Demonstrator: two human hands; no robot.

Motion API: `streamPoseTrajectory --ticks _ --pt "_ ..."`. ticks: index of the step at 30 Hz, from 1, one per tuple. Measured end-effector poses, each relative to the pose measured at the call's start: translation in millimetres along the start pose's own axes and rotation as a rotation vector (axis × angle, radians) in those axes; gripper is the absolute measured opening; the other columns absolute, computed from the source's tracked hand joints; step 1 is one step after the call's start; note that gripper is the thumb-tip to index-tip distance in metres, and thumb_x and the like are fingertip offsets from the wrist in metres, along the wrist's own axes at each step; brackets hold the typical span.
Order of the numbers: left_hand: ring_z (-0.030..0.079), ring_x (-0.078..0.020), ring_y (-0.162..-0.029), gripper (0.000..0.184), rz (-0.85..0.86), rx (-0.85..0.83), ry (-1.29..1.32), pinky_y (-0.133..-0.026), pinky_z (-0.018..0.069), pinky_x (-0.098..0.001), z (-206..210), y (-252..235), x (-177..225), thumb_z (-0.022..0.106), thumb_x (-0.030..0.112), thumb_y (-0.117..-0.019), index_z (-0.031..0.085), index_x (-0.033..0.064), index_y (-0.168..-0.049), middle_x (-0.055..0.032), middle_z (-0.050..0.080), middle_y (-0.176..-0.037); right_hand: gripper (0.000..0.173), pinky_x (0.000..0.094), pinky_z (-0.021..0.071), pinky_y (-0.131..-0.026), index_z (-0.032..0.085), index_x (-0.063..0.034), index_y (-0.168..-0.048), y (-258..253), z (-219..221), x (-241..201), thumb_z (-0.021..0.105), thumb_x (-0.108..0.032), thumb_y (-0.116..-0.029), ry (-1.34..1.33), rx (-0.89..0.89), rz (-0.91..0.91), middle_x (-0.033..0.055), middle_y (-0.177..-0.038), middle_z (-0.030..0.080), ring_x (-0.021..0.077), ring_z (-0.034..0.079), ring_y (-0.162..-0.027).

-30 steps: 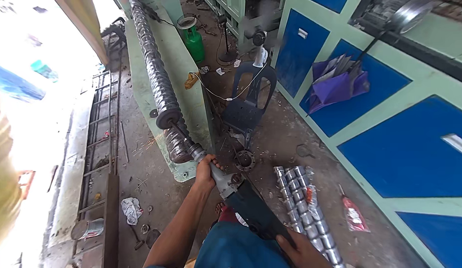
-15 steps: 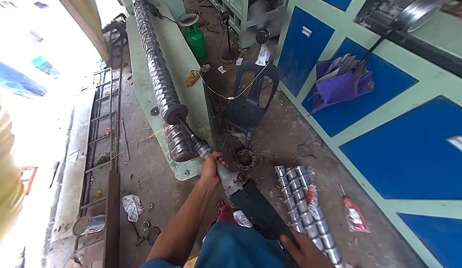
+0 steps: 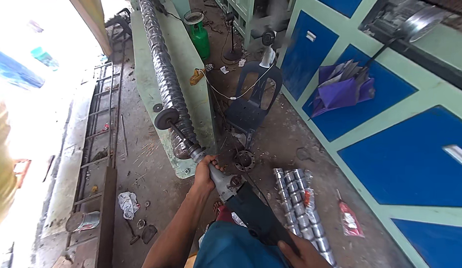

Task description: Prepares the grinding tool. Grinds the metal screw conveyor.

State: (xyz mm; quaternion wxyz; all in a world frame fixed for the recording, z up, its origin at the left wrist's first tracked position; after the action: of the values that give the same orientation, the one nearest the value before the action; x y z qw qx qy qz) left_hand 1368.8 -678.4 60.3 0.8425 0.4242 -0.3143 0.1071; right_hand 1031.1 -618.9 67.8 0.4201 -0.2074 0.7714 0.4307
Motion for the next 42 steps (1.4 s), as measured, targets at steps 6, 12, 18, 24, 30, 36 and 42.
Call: streamPoseTrajectory --ticks 6,12,18,24,30,36,42 --pt "0.054 -0.0145 -0.050 0.012 -0.008 -0.043 0.006 -0.055 0.0559 -0.0321 15 -6 -5 0.052 0.007 -0.0977 0.052 0.0080 -0.086 -0.0022 0.050 -0.062 0.052 0.0421 0.0567 -0.059 0.063 0.0008 -0.117 4 0 1 0.048 -0.048 -0.1067 -0.077 0.026 -0.016 0.0078 -0.072 0.063 0.0189 0.062 -0.059" --pt "0.055 -0.0153 -0.051 0.005 -0.048 -0.054 0.020 -0.053 0.0553 -0.0328 26 -16 -16 0.056 0.005 -0.0959 0.052 0.0071 -0.093 -0.0033 0.051 -0.064 0.050 0.0373 0.0553 -0.052 0.061 0.0013 -0.112 8 -1 -1 0.047 -0.046 -0.1074 -0.120 0.056 0.001 0.0042 -0.068 0.060 0.0151 0.060 -0.053" --pt "0.054 -0.0153 -0.051 0.007 -0.051 -0.091 0.048 -0.053 0.0555 -0.0328 19 -10 -8 0.055 0.006 -0.0966 0.053 0.0068 -0.090 -0.0031 0.051 -0.063 0.052 0.0362 0.0552 -0.052 0.061 0.0019 -0.114 14 5 -16 0.048 -0.048 -0.1070 -0.108 0.071 0.005 0.0037 -0.068 0.060 0.0141 0.059 -0.053" --pt "0.055 -0.0149 -0.050 0.007 -0.051 -0.108 0.109 -0.054 0.0559 -0.0324 4 -2 0 0.054 0.005 -0.0963 0.053 0.0071 -0.089 -0.0028 0.051 -0.062 0.051 0.0378 0.0536 -0.055 0.062 0.0005 -0.112 20 14 -29 0.049 -0.048 -0.1061 -0.021 0.076 0.010 0.0045 -0.067 0.059 0.0147 0.058 -0.054" --pt "0.055 -0.0148 -0.051 0.008 -0.049 -0.130 0.148 -0.055 0.0559 -0.0323 -6 2 6 0.054 0.005 -0.0965 0.053 0.0078 -0.089 -0.0029 0.051 -0.063 0.056 0.0403 0.0541 -0.059 0.062 0.0024 -0.114 23 21 -41 0.047 -0.051 -0.1062 0.058 0.081 0.003 0.0068 -0.070 0.060 0.0166 0.059 -0.058" --pt "0.054 -0.0141 -0.050 0.009 -0.066 -0.132 0.153 -0.055 0.0560 -0.0322 -13 8 7 0.052 0.007 -0.0981 0.051 0.0093 -0.089 -0.0017 0.050 -0.061 0.054 0.0419 0.0552 -0.061 0.063 0.0025 -0.116 27 22 -46 0.048 -0.049 -0.1060 0.107 0.086 0.024 0.0086 -0.072 0.062 0.0180 0.062 -0.060" --pt "0.054 -0.0137 -0.050 0.010 -0.066 -0.125 0.170 -0.055 0.0561 -0.0324 -23 12 10 0.052 0.007 -0.0979 0.051 0.0097 -0.088 -0.0011 0.049 -0.061 0.056 0.0458 0.0558 -0.063 0.063 0.0017 -0.117 28 25 -53 0.048 -0.051 -0.1057 0.148 0.071 0.053 0.0101 -0.073 0.063 0.0215 0.063 -0.062"
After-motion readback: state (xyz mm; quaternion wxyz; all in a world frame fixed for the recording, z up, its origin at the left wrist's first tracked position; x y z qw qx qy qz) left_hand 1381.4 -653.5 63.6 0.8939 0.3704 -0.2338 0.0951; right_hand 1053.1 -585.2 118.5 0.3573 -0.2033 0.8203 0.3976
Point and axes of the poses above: each hand's wrist, its own y-axis away from the middle knuckle, its own z-axis out of the palm, x = y × z, the point moved 10 cm from there along -y, towards the middle knuckle
